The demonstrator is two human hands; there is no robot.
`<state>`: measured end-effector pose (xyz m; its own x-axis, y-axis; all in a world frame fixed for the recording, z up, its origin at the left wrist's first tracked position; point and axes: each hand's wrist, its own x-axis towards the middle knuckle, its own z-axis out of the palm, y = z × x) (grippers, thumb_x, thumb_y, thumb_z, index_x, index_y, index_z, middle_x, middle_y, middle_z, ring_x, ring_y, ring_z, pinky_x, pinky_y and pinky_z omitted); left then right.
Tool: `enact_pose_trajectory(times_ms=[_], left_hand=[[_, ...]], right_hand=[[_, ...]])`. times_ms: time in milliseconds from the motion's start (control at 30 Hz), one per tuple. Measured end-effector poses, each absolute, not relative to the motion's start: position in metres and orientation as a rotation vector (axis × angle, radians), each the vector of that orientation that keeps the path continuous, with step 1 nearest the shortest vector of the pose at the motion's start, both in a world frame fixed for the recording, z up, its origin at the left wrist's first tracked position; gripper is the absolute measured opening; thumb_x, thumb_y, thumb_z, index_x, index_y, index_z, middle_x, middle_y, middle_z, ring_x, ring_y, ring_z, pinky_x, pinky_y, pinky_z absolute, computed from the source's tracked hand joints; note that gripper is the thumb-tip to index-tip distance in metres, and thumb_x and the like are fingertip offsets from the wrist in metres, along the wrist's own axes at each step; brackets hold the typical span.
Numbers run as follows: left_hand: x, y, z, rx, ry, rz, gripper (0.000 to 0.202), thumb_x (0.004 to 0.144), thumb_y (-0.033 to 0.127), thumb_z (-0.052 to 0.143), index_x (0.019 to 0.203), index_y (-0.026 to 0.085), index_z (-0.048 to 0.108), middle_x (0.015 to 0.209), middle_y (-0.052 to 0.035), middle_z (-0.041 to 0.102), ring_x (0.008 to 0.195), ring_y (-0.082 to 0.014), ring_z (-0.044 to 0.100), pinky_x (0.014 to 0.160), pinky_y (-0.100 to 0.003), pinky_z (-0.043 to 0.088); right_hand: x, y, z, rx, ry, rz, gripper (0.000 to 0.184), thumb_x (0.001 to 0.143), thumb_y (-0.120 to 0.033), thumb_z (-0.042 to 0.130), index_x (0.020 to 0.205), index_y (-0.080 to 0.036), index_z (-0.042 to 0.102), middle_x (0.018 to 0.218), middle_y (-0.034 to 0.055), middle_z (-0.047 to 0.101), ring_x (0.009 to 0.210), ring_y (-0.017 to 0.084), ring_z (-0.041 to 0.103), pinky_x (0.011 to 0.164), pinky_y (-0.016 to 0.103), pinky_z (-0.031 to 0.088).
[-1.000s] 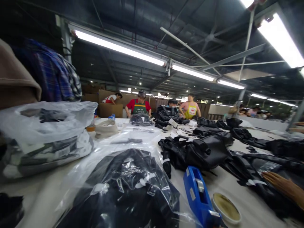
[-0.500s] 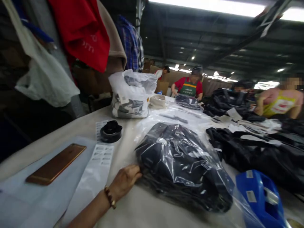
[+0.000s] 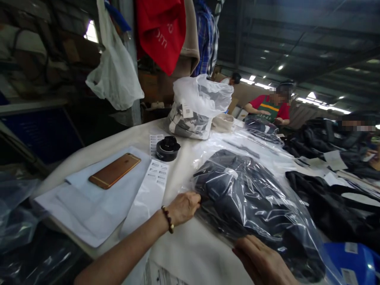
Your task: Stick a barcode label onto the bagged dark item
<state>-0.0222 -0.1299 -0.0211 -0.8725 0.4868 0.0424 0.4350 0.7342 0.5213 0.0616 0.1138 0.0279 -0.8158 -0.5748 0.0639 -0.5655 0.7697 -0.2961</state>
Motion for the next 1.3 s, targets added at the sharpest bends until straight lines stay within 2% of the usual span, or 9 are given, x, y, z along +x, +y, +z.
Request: enact_pose_trajectory(times_ms=[133, 300, 500, 600, 867, 1033, 1167, 1300], left_hand=[[-0.022, -0.134, -0.024, 0.780, 2.839, 0.848, 0.017, 0.086, 0.009, 0.040, 0.078, 0.016, 0.054, 0.082, -0.0049, 0.062, 0.079, -0.0164, 0.057, 0.071, -0.025, 0.043], [-0.023, -0.134, -0.027, 0.798, 2.837, 0.875, 0.018, 0.087, 0.010, 0.039, 0.079, 0.016, 0.054, 0.082, -0.0049, 0.062, 0.076, -0.0164, 0.057, 0.069, -0.025, 0.044], [-0.025, -0.135, -0.030, 0.821, 2.826, 0.908, 0.016, 0.085, 0.006, 0.041, 0.082, 0.014, 0.055, 0.085, -0.0069, 0.064, 0.080, -0.0175, 0.059, 0.071, -0.026, 0.044], [-0.025, -0.136, -0.032, 0.818, 2.829, 0.931, 0.017, 0.084, 0.006, 0.040, 0.080, 0.014, 0.055, 0.083, -0.0071, 0.063, 0.079, -0.0174, 0.059, 0.070, -0.026, 0.045], [-0.024, -0.139, -0.033, 0.839, 2.822, 0.995, 0.015, 0.080, 0.007, 0.043, 0.079, 0.014, 0.056, 0.082, -0.0080, 0.065, 0.077, -0.0182, 0.060, 0.069, -0.026, 0.046], [-0.024, -0.139, -0.032, 0.851, 2.827, 0.974, 0.006, 0.081, 0.013, 0.051, 0.079, 0.013, 0.056, 0.084, -0.0087, 0.065, 0.081, -0.0203, 0.061, 0.071, -0.027, 0.047], [-0.025, -0.136, -0.032, 0.836, 2.831, 0.920, 0.010, 0.084, 0.011, 0.048, 0.080, 0.013, 0.057, 0.086, -0.0095, 0.065, 0.082, -0.0210, 0.062, 0.068, -0.027, 0.047], [-0.024, -0.134, -0.031, 0.842, 2.844, 0.869, 0.012, 0.081, 0.005, 0.047, 0.083, 0.013, 0.056, 0.088, -0.0099, 0.064, 0.083, -0.0213, 0.061, 0.071, -0.028, 0.047]], right_hand=[[0.040, 0.081, 0.026, -1.152, 2.966, -0.294, 0.022, 0.091, -0.019, 0.041, 0.071, -0.022, 0.050, 0.066, -0.0016, 0.056, 0.058, 0.011, 0.055, 0.052, 0.021, 0.037], [0.020, 0.055, 0.023, -1.264, 2.956, -0.053, 0.022, 0.082, -0.004, 0.042, 0.068, -0.020, 0.046, 0.065, -0.0009, 0.054, 0.058, 0.012, 0.050, 0.054, 0.025, 0.031], [0.005, 0.031, 0.009, -1.289, 3.095, 0.313, 0.019, 0.081, -0.005, 0.044, 0.072, -0.021, 0.048, 0.068, 0.0010, 0.054, 0.065, 0.017, 0.049, 0.065, 0.030, 0.030], [0.000, 0.024, 0.002, -1.276, 3.163, 0.434, 0.019, 0.078, -0.004, 0.047, 0.070, -0.021, 0.048, 0.065, 0.0016, 0.055, 0.063, 0.017, 0.050, 0.064, 0.030, 0.028], [-0.005, 0.022, -0.007, -1.290, 3.186, 0.506, 0.021, 0.075, -0.003, 0.048, 0.066, -0.021, 0.048, 0.059, 0.0016, 0.054, 0.056, 0.017, 0.049, 0.059, 0.030, 0.026], [-0.004, 0.021, -0.011, -1.275, 3.219, 0.523, 0.021, 0.080, -0.005, 0.045, 0.066, -0.021, 0.048, 0.059, 0.0016, 0.055, 0.057, 0.016, 0.050, 0.059, 0.029, 0.027], [-0.003, 0.020, -0.009, -1.280, 3.222, 0.513, 0.021, 0.081, -0.006, 0.045, 0.066, -0.021, 0.048, 0.058, 0.0011, 0.055, 0.056, 0.016, 0.052, 0.059, 0.029, 0.028], [-0.002, 0.021, -0.006, -1.265, 3.233, 0.484, 0.022, 0.080, -0.005, 0.045, 0.065, -0.021, 0.045, 0.056, 0.0003, 0.055, 0.053, 0.015, 0.054, 0.056, 0.028, 0.028]])
